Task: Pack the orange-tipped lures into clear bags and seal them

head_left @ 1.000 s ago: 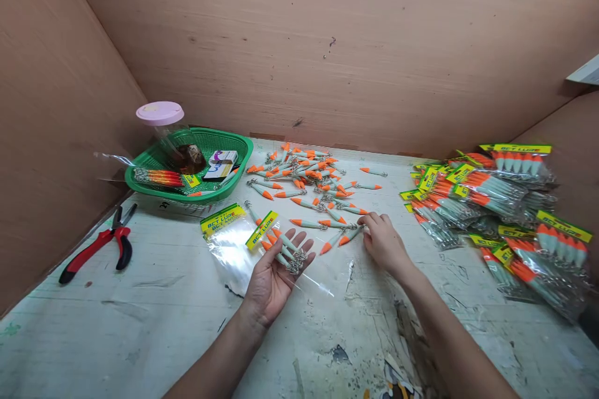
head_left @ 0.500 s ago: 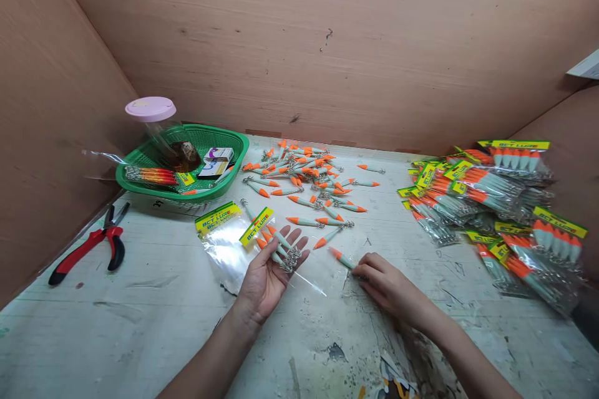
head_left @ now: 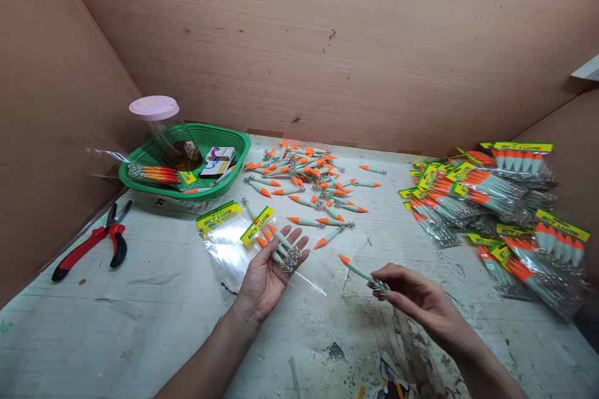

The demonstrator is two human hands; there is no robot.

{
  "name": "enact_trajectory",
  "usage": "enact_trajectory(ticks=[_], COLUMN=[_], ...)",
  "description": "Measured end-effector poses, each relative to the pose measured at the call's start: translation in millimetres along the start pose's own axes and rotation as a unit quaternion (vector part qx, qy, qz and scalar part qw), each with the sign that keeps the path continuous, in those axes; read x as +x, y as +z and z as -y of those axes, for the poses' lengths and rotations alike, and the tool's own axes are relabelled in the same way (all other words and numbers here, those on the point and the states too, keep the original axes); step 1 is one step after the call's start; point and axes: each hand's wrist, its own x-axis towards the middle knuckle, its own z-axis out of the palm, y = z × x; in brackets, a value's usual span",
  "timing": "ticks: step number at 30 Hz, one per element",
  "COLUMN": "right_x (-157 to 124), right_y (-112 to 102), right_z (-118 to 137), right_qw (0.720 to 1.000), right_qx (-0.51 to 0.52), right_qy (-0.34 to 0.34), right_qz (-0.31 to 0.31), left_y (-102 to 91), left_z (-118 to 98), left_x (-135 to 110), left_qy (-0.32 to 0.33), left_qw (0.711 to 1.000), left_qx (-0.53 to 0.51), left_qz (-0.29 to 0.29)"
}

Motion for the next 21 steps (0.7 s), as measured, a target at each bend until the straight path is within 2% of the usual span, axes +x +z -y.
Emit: enact_trajectory(ticks=[2, 4, 7, 11, 14, 16, 21], right_x=[-4.8, -8.4, -10.1, -6.6, -0.7, 4.8, 19.4], right_y=[-0.3, 2.9, 10.7, 19.3, 24.5, 28.0, 37.9], right_z=[0.3, -1.0, 3.1, 29.0, 52.6, 61.6, 52.6], right_qw=[0.987, 0.964, 0.961, 0.992, 0.988, 0.978, 0.944], right_qx=[0.154, 0.253, 0.27, 0.111, -0.047, -0.125, -0.262], right_qy=[0.035, 0.046, 0.032, -0.036, -0.084, -0.111, -0.199], right_qz=[-0.042, -0.06, -0.048, 0.048, 0.124, 0.125, 0.039], left_y=[-0.4, -0.6, -0.4, -0.8, -1.9, -2.7, -2.3], left_z=[0.0, 0.4, 1.5, 3.9, 5.8, 6.7, 8.1], left_x=[0.3, 0.4, 0.0, -0.9, -1.1, -1.2, -3.7], left_qy=[-0.001, -0.003, -0.006, -0.009, -0.014, -0.019, -0.033], left_qw=[1.0, 1.0, 1.0, 1.0, 0.999, 0.999, 0.997], left_qx=[-0.001, -0.002, -0.001, 0.01, 0.023, 0.032, 0.057], left_qz=[0.003, 0.006, 0.009, 0.017, 0.026, 0.032, 0.028])
